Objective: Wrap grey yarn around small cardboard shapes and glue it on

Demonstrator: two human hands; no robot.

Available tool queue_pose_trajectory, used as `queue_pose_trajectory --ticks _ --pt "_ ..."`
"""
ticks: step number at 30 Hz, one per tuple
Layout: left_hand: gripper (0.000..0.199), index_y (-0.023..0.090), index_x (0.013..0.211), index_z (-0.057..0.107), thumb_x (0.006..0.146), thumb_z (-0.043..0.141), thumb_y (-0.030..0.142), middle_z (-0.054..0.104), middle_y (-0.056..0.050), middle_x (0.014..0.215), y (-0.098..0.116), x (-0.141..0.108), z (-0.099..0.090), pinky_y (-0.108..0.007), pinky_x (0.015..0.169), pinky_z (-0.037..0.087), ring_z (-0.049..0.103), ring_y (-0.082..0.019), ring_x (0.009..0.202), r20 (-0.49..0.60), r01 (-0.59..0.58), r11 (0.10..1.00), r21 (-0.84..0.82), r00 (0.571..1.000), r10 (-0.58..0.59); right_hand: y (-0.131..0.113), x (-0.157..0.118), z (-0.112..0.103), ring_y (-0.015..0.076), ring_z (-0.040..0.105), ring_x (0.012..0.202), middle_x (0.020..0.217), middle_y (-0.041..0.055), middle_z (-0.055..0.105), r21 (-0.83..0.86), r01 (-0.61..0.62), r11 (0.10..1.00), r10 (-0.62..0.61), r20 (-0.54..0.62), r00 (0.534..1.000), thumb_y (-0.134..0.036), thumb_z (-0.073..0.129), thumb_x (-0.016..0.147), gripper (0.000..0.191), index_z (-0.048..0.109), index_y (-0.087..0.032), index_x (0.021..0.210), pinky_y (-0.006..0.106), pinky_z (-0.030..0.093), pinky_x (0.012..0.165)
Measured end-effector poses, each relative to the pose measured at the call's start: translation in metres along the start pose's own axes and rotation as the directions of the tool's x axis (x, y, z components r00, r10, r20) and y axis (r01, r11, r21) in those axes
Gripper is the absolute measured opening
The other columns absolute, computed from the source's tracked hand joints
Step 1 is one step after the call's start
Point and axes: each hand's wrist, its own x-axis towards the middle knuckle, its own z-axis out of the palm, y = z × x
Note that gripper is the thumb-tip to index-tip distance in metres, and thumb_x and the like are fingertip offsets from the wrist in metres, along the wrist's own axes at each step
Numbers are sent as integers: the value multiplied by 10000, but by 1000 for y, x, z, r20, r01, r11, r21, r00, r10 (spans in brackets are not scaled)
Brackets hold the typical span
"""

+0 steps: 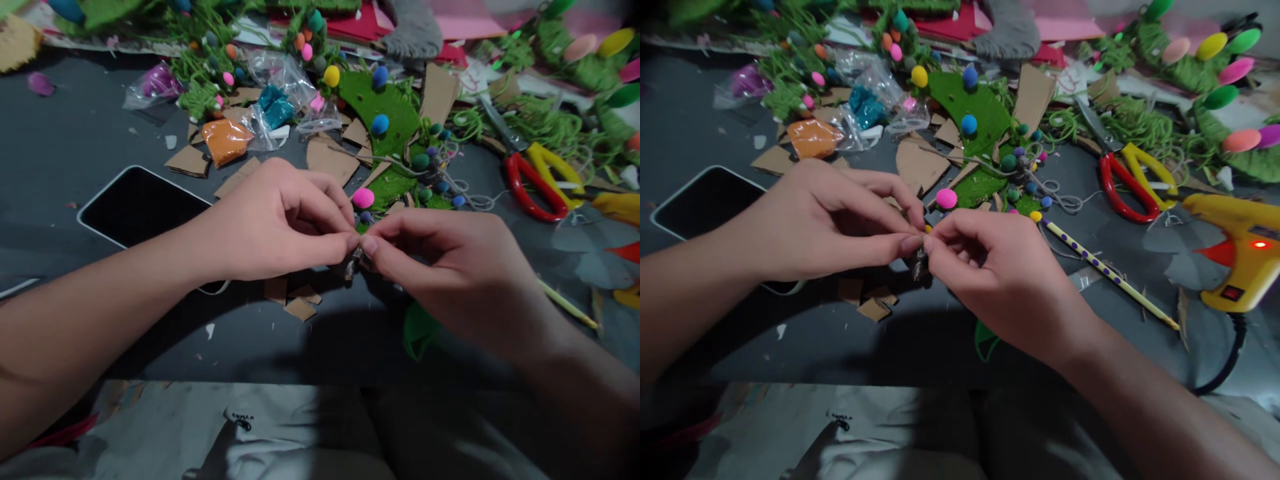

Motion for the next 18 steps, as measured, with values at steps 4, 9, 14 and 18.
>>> queue_pose_trajectory --ticks 4,9,14,18 --pt "89 206 771 817 789 745 157 762 -39 927 -1 0 0 -159 590 518 693 -108 711 7 0 1000 -11 1000 0 0 1 2 108 451 553 602 -11 590 20 -13 1000 13 -8 1000 -172 651 868 156 716 -193 728 257 353 462" --pt "90 210 776 811 797 736 165 763 -43 922 -4 1 0 -175 600 530 713 -134 735 17 4 999 -35 1000 -4 4 1 6 85 454 520 597 -26 591 97 -21 995 23 -18 1000 -175 674 859 149 717 -197 719 231 377 446" --pt "83 218 815 806 789 742 173 765 -60 924 -8 3 -1 -221 610 565 732 -175 765 34 30 995 -94 999 -27 7 0 8 109 582 567 648 -16 677 230 -58 971 63 -16 998 -192 701 854 105 740 -214 759 231 472 475" --pt "63 200 823 785 795 732 181 779 -81 947 -11 4 -3 -253 660 596 749 -212 855 74 71 988 -137 995 -62 8 0 10 122 639 605 690 -13 706 285 -75 956 79 -1 997 -183 720 850 75 755 -222 796 236 530 510"
